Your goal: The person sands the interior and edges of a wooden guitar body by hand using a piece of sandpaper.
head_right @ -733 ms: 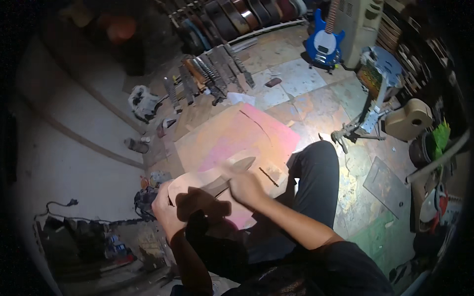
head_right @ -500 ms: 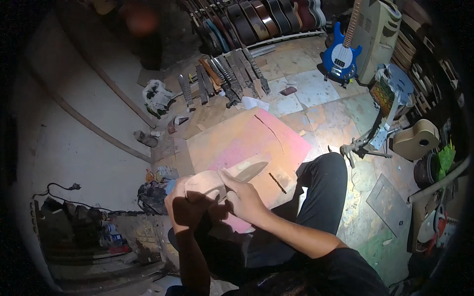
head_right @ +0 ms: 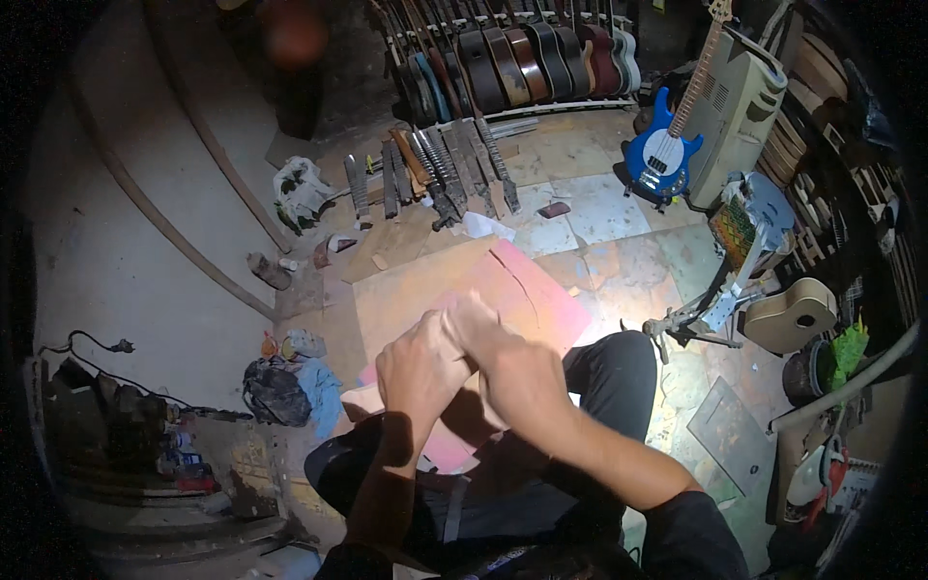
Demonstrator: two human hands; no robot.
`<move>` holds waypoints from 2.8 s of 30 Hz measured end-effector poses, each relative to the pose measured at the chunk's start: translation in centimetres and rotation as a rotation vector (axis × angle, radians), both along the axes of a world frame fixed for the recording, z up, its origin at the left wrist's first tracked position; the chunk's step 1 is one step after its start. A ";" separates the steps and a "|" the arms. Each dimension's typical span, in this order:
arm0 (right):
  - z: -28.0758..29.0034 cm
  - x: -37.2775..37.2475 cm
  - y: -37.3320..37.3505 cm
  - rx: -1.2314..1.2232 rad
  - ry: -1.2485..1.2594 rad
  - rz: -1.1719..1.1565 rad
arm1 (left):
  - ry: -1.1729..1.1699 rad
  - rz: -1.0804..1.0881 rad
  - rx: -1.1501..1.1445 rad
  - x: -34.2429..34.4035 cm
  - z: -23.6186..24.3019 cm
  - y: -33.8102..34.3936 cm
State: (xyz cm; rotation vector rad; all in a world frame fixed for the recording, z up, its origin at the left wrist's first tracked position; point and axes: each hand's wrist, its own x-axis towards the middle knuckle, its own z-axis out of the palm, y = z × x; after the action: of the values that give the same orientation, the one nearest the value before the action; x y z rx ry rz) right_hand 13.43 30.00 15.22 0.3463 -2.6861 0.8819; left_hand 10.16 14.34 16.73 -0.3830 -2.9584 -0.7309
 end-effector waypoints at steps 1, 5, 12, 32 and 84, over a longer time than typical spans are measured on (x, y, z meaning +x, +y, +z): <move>-0.5 -0.9 0.7 0.005 0.015 -0.039 | -0.034 0.001 0.008 -0.2 -0.1 1.0; 0.5 2.3 0.3 0.126 -0.145 -0.016 | 0.026 -0.088 0.030 -1.7 -0.9 2.0; -1.5 -2.1 0.9 0.165 0.090 -0.063 | 0.286 -0.039 0.258 -2.2 -5.2 0.6; -0.9 -1.8 -0.5 -0.018 0.065 -0.039 | 0.155 0.176 0.197 2.9 -7.7 -12.2; -8.1 -0.2 -11.3 -0.042 -0.203 0.176 | 0.378 0.025 0.296 0.6 -13.1 -12.4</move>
State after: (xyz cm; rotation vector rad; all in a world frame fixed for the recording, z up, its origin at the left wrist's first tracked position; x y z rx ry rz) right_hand 13.20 18.73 7.11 0.5163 -2.8499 1.0753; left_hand 10.79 1.95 3.61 -0.4072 -2.4555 -0.9557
